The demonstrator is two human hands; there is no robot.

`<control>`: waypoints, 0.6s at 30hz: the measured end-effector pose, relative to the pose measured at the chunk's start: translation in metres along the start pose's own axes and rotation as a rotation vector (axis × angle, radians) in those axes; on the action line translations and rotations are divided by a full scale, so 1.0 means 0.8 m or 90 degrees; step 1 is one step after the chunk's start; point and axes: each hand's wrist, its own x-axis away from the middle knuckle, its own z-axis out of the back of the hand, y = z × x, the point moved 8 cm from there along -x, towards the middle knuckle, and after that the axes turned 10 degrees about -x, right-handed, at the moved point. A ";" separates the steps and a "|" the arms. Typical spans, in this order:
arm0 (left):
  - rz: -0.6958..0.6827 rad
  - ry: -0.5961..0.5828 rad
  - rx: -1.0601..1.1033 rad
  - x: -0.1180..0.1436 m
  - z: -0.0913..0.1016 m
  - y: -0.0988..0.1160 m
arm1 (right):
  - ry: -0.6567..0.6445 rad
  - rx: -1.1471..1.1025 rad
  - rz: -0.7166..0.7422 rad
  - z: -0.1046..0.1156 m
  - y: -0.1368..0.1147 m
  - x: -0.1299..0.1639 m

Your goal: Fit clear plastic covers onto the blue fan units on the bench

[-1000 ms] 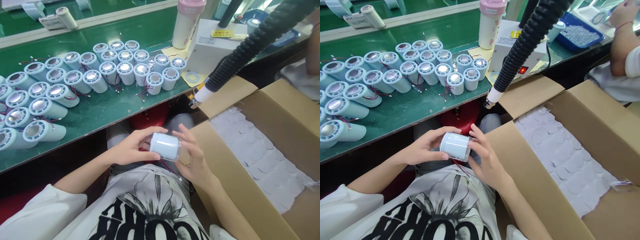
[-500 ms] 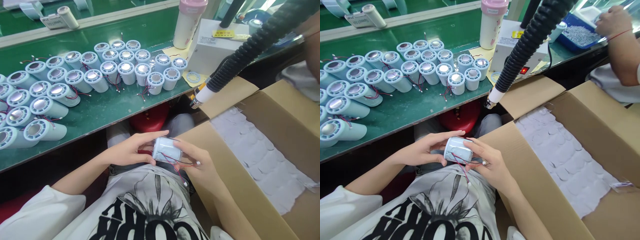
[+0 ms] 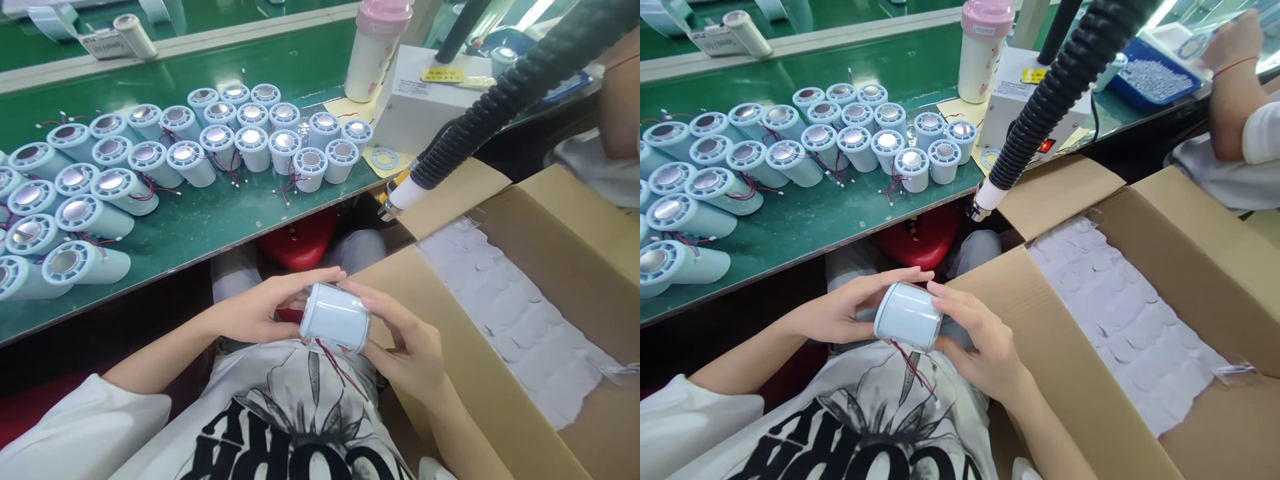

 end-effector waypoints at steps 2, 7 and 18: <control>-0.011 0.008 0.002 -0.001 0.000 0.003 | 0.006 -0.006 -0.006 0.000 -0.001 0.000; -0.032 0.019 0.019 0.001 0.001 0.008 | -0.004 0.018 0.057 -0.003 -0.012 -0.004; 0.031 0.114 -0.075 -0.018 0.001 0.009 | 0.005 0.083 0.147 -0.005 -0.012 -0.004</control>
